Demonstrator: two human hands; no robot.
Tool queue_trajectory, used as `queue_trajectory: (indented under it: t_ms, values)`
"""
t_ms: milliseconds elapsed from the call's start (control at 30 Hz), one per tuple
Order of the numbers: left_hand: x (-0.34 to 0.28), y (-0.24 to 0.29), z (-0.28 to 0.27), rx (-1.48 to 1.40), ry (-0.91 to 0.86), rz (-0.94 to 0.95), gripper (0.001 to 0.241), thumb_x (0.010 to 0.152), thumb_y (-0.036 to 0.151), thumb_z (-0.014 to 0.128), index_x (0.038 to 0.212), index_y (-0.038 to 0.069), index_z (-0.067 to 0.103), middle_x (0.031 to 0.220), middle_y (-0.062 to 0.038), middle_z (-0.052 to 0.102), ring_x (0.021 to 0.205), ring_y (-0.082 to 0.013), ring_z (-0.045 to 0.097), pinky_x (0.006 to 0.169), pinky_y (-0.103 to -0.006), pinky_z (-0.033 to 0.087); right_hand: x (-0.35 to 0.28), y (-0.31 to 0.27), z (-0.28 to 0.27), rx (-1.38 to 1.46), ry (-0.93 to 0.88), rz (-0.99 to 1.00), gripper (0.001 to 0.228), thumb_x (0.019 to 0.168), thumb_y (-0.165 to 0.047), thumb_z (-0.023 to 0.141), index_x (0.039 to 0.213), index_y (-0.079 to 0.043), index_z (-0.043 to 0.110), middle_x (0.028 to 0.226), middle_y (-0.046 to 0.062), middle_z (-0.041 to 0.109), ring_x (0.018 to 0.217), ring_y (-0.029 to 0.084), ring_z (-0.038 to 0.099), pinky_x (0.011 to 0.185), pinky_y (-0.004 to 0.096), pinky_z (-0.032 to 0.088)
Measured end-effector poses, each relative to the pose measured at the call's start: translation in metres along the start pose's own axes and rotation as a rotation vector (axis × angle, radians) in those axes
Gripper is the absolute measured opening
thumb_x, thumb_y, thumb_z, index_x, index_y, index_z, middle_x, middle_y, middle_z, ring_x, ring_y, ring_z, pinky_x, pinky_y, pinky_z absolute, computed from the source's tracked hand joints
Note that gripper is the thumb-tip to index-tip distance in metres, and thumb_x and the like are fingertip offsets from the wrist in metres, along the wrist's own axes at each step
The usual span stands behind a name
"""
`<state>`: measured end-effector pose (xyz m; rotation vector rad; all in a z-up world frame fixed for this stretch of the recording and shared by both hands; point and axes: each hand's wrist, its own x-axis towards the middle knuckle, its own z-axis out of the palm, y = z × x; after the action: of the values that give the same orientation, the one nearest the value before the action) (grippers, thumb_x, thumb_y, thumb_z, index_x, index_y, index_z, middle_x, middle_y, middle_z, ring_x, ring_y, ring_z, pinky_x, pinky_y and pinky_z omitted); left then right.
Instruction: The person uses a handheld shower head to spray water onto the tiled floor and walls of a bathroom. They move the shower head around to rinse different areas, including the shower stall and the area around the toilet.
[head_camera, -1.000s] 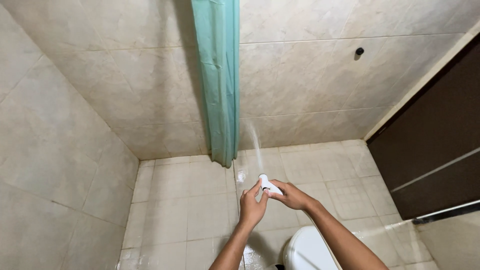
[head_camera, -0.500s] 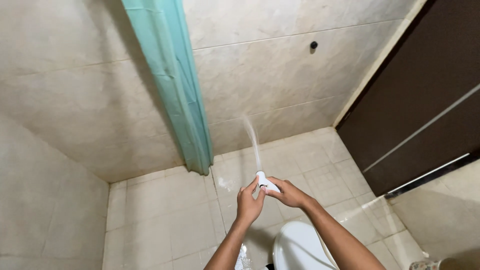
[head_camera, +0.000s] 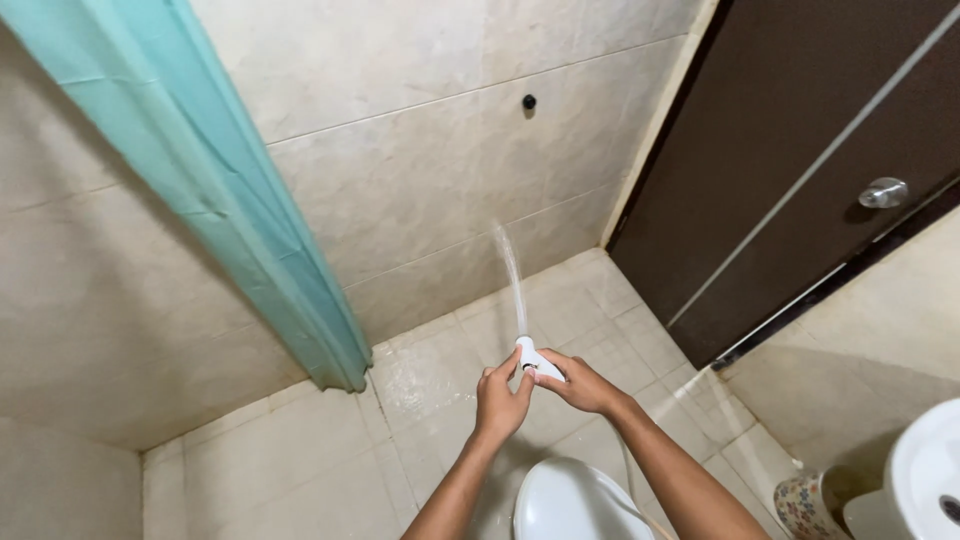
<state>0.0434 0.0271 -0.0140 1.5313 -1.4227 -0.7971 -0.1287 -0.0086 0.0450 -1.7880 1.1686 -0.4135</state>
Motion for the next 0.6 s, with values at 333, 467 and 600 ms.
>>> queue_trajectory:
  t_ms: [333, 467, 600]
  values:
    - [0.019, 0.036, 0.043, -0.018, -0.139, 0.075, 0.054, 0.090, 0.025, 0.073, 0.142, 0.013, 0.062, 0.097, -0.018, 0.070, 0.095, -0.0298, 0.066, 0.089, -0.0386, 0.053, -0.026, 0.026, -0.037, 0.023, 0.204, 0.001, 0.047, 0.096, -0.033, 0.064, 0.139, -0.014, 0.057, 0.112, 0.006, 0.075, 0.100, 0.018, 0.069, 0.091, 0.035, 0.052]
    - [0.018, 0.045, 0.057, -0.058, -0.167, 0.127, 0.054, 0.091, 0.024, 0.072, 0.143, 0.013, 0.061, 0.098, -0.018, 0.068, 0.095, -0.0295, 0.066, 0.088, -0.0391, 0.053, -0.041, 0.027, -0.045, 0.012, 0.256, 0.066, 0.045, 0.097, -0.034, 0.064, 0.137, -0.014, 0.061, 0.104, 0.008, 0.076, 0.091, 0.020, 0.067, 0.085, 0.037, 0.053]
    - [0.013, 0.045, 0.068, -0.095, -0.158, 0.215, 0.053, 0.092, 0.024, 0.071, 0.142, 0.011, 0.061, 0.098, -0.017, 0.072, 0.093, -0.0296, 0.066, 0.085, -0.0396, 0.053, -0.051, 0.034, -0.049, 0.028, 0.290, 0.024, 0.042, 0.098, -0.033, 0.066, 0.133, -0.012, 0.062, 0.102, 0.009, 0.076, 0.090, 0.020, 0.068, 0.084, 0.036, 0.053]
